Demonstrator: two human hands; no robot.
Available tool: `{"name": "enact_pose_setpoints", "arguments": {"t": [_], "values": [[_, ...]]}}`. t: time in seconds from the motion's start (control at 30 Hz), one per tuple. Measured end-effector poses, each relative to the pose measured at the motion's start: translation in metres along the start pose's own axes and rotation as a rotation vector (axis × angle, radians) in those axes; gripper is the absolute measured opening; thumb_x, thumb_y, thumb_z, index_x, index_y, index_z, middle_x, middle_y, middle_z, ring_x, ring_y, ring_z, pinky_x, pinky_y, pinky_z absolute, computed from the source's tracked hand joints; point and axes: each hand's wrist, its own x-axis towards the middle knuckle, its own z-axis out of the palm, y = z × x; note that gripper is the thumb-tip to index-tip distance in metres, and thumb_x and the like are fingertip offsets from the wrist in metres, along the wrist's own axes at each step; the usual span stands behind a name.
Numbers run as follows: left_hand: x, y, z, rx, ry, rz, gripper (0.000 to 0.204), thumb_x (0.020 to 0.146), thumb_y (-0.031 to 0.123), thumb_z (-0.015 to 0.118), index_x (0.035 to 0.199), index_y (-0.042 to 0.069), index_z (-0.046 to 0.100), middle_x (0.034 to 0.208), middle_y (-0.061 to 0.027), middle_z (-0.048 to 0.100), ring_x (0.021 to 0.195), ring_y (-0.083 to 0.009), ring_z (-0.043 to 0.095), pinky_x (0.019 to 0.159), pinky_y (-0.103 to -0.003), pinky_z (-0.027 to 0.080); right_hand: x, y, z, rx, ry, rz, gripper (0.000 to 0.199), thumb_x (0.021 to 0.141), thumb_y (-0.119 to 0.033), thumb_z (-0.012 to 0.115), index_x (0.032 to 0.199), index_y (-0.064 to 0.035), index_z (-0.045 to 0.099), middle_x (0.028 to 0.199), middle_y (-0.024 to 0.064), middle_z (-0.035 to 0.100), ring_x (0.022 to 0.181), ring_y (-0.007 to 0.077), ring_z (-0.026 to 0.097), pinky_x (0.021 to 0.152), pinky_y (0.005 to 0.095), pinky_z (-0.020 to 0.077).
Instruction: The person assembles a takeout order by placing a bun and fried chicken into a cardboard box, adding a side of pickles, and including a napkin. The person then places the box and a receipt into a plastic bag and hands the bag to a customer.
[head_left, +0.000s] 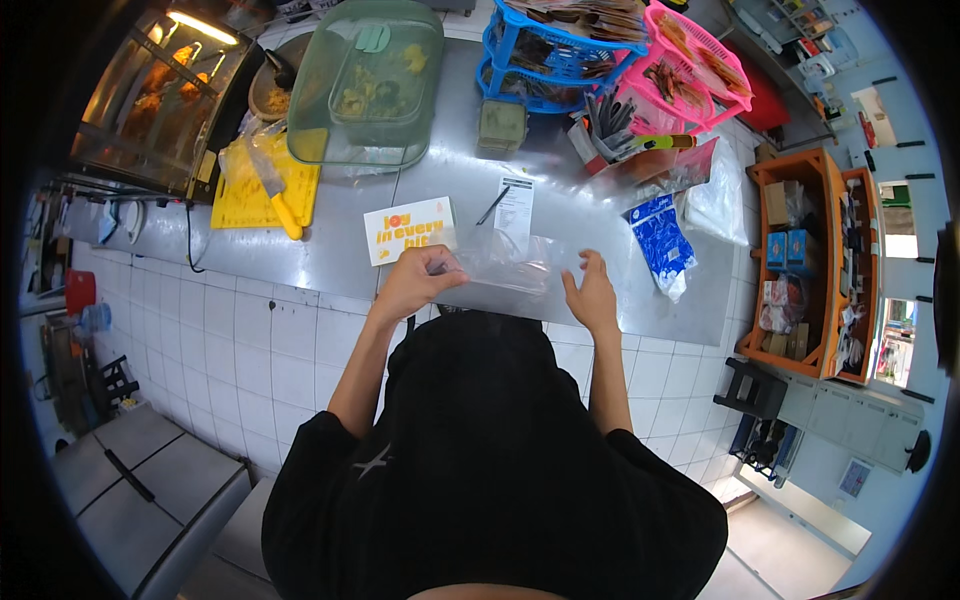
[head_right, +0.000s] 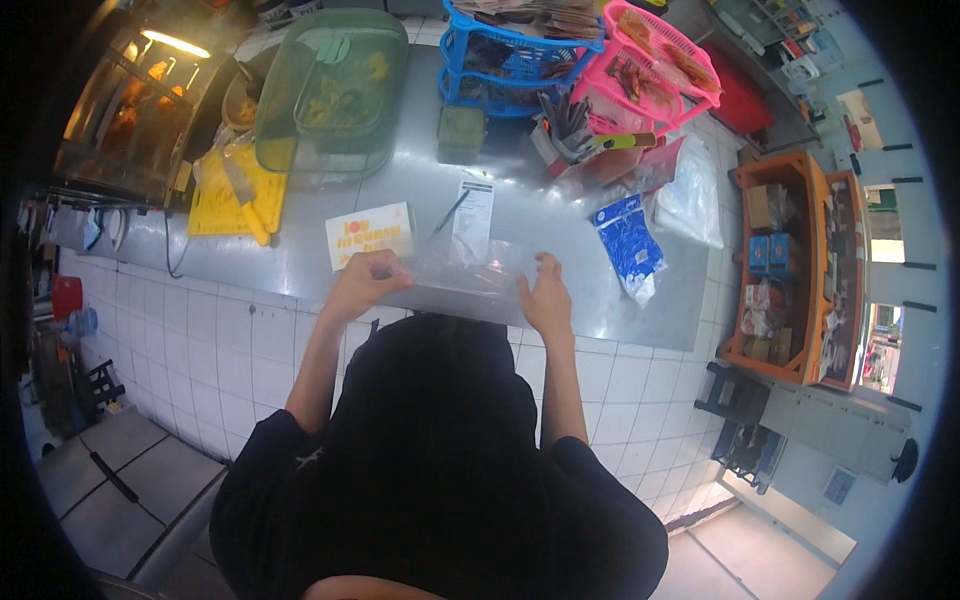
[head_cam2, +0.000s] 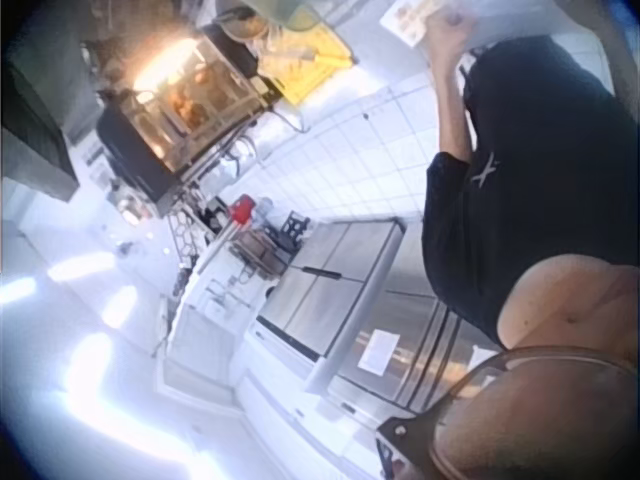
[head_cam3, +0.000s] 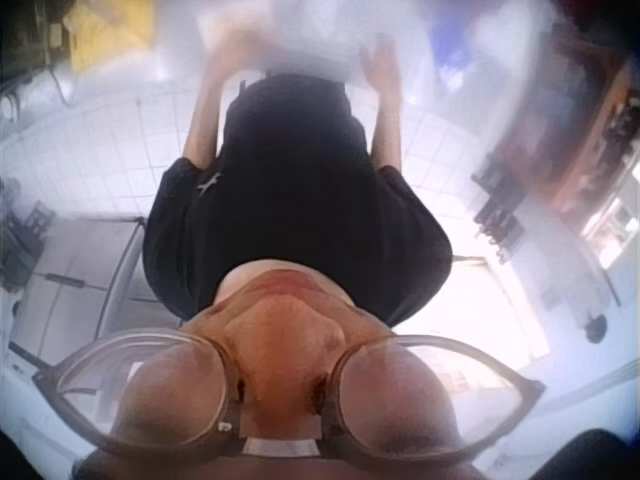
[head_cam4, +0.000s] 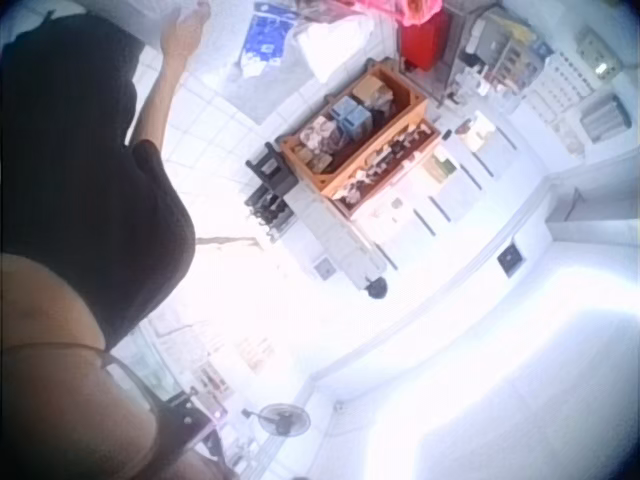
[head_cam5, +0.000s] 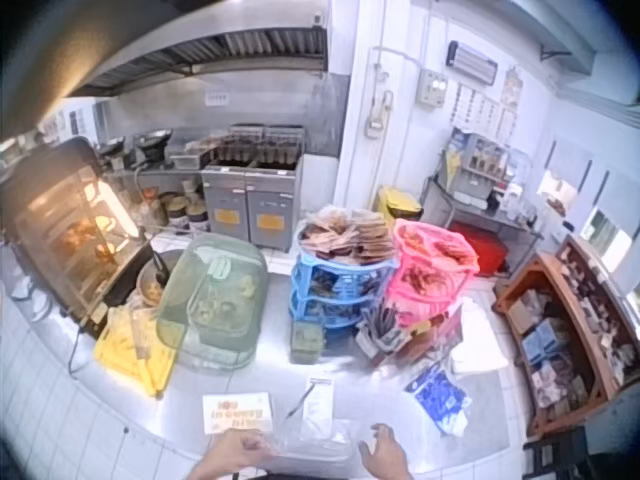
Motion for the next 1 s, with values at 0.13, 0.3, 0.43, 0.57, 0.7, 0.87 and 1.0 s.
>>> {"name": "enact_pose_setpoints", "arguments": {"t": [0.13,0.3,0.43,0.57,0.7,0.87,1.0], "values": [[-0.002,0.004,0.032,-0.037,0.026,-0.017,0.024,0.083,0.016,0.079,0.073,0.004,0.06,0.07,0.0038,0.057,0.066,-0.0042,0.047,0.06,-0.022,0.039,0.007,-0.073,-0.007,0.646,-0.384,-0.128,0.026,0.093,-0.027,0.067,0.095,-0.0015,0.062,0.08,0.0081,0.062,0.067,0.0137,0.054,0.065,0.0305,0.0472],[-0.008,0.002,0.046,-0.217,-0.144,-0.127,0.027,0.083,0.015,0.08,0.071,0.005,0.057,0.066,0.0054,0.055,0.062,-0.0044,0.047,0.057,-0.022,0.039,0.004,-0.119,-0.014,0.815,-0.661,-0.106,0.026,0.095,-0.023,0.064,0.082,0.0,0.06,0.067,0.0051,0.057,0.063,0.0125,0.052,0.06,0.0313,0.0438],[-0.017,-0.01,0.03,-0.608,-0.171,-0.283,0.023,0.086,0.007,0.073,0.07,0.006,0.056,0.079,0.0006,0.061,0.07,-0.0053,0.052,0.06,-0.023,0.043,0.001,-0.108,-0.028,0.696,-0.642,-0.202,0.026,0.094,-0.019,0.063,0.079,0.0004,0.057,0.064,0.0044,0.055,0.061,0.0109,0.052,0.058,0.0293,0.0432],[-0.022,-0.022,0.002,-0.231,0.108,-0.035,0.017,0.086,-0.001,0.066,0.077,0.006,0.054,0.092,-0.0043,0.063,0.077,-0.0071,0.054,0.067,-0.026,0.048,0.001,-0.076,-0.041,0.539,-0.437,-0.192,0.021,0.091,-0.014,0.063,0.077,-0.0005,0.054,0.065,0.0054,0.056,0.064,0.0112,0.056,0.06,0.0281,0.0463],[-0.019,-0.022,0.008,-0.062,0.133,0.04,0.022,0.083,0.0,0.069,0.093,0.005,0.05,0.092,-0.0065,0.064,0.076,-0.0114,0.056,0.07,-0.033,0.051,-0.004,-0.072,-0.022,0.855,-0.227,-0.044,0.015,0.088,-0.005,0.065,0.086,-0.0032,0.051,0.071,0.0044,0.06,0.067,0.0107,0.06,0.059,0.0264,0.0481],[-0.004,-0.007,0.05,0.309,0.196,0.312,0.037,0.08,0.005,0.072,0.106,0.005,0.045,0.08,-0.0186,0.062,0.073,-0.0319,0.064,0.067,-0.042,0.05,-0.017,-0.103,0.01,0.649,-0.123,-0.102,0.021,0.086,-0.004,0.067,0.094,-0.0051,0.048,0.073,0.01,0.061,0.068,0.0206,0.062,0.06,0.0337,0.049],[0.0,0.001,0.017,0.469,0.544,0.054,0.028,0.082,0.005,0.068,0.102,0.006,0.048,0.069,-0.0162,0.057,0.061,-0.0331,0.061,0.059,-0.042,0.046,0.008,-0.067,-0.035,0.289,0.025,0.077,0.021,0.086,-0.009,0.066,0.094,-0.0058,0.047,0.072,0.0185,0.061,0.065,0.0329,0.063,0.061,0.0418,0.0485]]}}
